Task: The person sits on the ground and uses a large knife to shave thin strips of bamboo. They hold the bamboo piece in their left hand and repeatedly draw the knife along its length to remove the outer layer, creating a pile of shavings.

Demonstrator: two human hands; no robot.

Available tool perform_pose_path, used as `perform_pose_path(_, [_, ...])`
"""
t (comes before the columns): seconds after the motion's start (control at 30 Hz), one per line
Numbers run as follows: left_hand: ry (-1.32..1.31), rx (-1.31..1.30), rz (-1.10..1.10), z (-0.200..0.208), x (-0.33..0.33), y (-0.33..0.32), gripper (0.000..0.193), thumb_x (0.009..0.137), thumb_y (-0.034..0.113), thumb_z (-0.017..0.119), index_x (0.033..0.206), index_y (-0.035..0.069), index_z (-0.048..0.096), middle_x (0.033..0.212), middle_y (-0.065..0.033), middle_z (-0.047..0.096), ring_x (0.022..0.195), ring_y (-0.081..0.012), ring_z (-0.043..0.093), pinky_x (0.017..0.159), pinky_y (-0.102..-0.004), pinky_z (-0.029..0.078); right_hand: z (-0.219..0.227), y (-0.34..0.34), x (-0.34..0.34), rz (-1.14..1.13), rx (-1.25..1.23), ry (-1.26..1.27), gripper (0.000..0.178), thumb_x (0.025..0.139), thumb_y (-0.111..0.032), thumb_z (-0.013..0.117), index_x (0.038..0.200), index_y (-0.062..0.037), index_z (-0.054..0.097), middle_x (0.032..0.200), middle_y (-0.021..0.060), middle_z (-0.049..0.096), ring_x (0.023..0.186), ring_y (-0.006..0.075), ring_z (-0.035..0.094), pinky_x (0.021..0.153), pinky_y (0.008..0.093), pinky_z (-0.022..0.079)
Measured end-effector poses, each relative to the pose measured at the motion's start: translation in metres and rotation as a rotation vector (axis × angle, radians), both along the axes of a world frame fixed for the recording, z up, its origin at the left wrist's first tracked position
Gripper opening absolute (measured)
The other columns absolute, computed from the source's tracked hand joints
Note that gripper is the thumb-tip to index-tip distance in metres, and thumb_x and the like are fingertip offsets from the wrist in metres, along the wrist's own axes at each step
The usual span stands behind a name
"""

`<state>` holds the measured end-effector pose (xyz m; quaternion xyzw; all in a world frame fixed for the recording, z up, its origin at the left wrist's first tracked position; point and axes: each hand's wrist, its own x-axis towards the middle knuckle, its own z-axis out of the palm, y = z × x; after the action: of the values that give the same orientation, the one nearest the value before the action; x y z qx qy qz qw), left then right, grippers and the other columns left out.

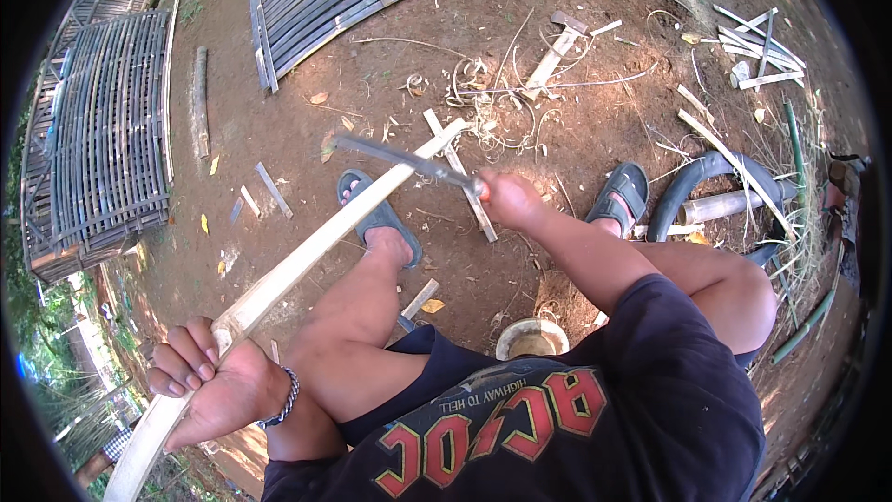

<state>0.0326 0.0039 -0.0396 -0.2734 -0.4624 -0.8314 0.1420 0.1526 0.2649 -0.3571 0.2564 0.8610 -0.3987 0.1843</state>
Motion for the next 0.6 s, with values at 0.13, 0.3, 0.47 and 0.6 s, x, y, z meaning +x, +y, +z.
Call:
perform_pose_path(0.13, [-0.006, -0.010, -0.025, -0.001, -0.008, 0.000, 0.068, 0.085, 0.080, 0.040, 0.070, 0.014, 0.038, 0.060, 0.0028, 0.030, 0.051, -0.0090, 0.029, 0.050, -0.0250, 0.024, -0.040, 0.032, -0.002, -0.093, 0.050, -0.146, 0.036, 0.089, -0.020, 0.060, 0.123, -0.0101, 0.054, 0.110, 0.0188, 0.066, 0.103, 0.0350, 0.065, 0.090, 0.0457, 0.052])
perform_pose_path(0.3, [0.011, -0.036, -0.015, 0.000, -0.006, -0.006, 0.066, 0.086, 0.078, 0.041, 0.069, 0.014, 0.038, 0.060, 0.0025, 0.031, 0.051, -0.0093, 0.030, 0.050, -0.0254, 0.024, 0.008, 0.017, 0.002, 0.117, 0.017, -0.082, 0.040, 0.087, -0.019, 0.061, 0.126, -0.0132, 0.054, 0.115, 0.0172, 0.066, 0.109, 0.0330, 0.064, 0.094, 0.0435, 0.050])
perform_pose_path(0.47, [-0.015, -0.018, -0.034, 0.001, -0.008, -0.004, 0.066, 0.087, 0.077, 0.041, 0.069, 0.014, 0.038, 0.060, 0.0023, 0.030, 0.051, -0.0094, 0.029, 0.050, -0.0253, 0.024, -0.033, 0.033, 0.012, -0.094, 0.076, -0.115, 0.036, 0.083, -0.021, 0.063, 0.116, -0.0081, 0.056, 0.102, 0.0221, 0.068, 0.099, 0.0392, 0.065, 0.088, 0.0484, 0.050])
perform_pose_path(0.6, [-0.026, -0.043, -0.011, 0.001, -0.003, -0.005, 0.066, 0.087, 0.077, 0.039, 0.069, 0.014, 0.038, 0.060, 0.0023, 0.030, 0.051, -0.0094, 0.029, 0.050, -0.0251, 0.024, 0.004, 0.021, 0.007, 0.072, 0.065, -0.110, 0.038, 0.087, -0.021, 0.061, 0.123, -0.0127, 0.056, 0.115, 0.0180, 0.066, 0.109, 0.0333, 0.064, 0.093, 0.0437, 0.050])
